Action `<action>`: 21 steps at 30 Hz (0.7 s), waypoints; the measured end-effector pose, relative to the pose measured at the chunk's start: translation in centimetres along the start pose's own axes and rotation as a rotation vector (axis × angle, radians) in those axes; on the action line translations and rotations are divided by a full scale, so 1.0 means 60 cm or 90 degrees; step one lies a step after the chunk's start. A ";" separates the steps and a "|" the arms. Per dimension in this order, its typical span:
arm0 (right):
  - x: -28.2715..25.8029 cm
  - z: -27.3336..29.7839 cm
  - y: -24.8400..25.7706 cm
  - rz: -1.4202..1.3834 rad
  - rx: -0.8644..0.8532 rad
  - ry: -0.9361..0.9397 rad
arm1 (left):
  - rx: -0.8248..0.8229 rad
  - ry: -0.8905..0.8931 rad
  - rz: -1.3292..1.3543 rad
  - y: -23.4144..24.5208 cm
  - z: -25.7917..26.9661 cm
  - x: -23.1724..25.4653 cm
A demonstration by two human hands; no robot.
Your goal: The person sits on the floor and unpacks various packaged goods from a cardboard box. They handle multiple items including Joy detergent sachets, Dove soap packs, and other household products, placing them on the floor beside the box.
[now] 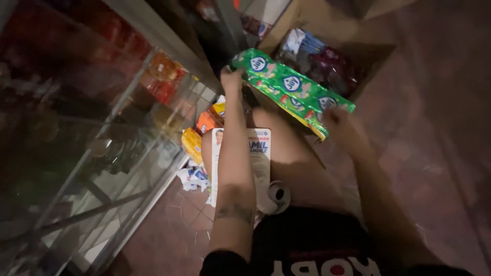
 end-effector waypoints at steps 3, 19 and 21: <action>-0.078 -0.027 0.083 0.051 0.350 0.270 | 0.046 -0.087 -0.279 0.018 0.027 0.115; 0.078 -0.657 -0.139 -0.308 0.012 0.054 | -0.429 -0.540 -0.499 -0.184 0.286 0.312; 0.109 -0.698 -0.229 -0.279 -0.055 -0.033 | -0.421 -0.520 -0.462 -0.177 0.276 0.320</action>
Point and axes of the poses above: each hand's wrist, its own z-axis away from the middle knuckle, its own y-axis out of the back of the hand, x = y × z, the point moved 10 cm from there along -z, towards the middle knuckle, and after that the axes turned 7 degrees about -y, right-handed, at the moved point
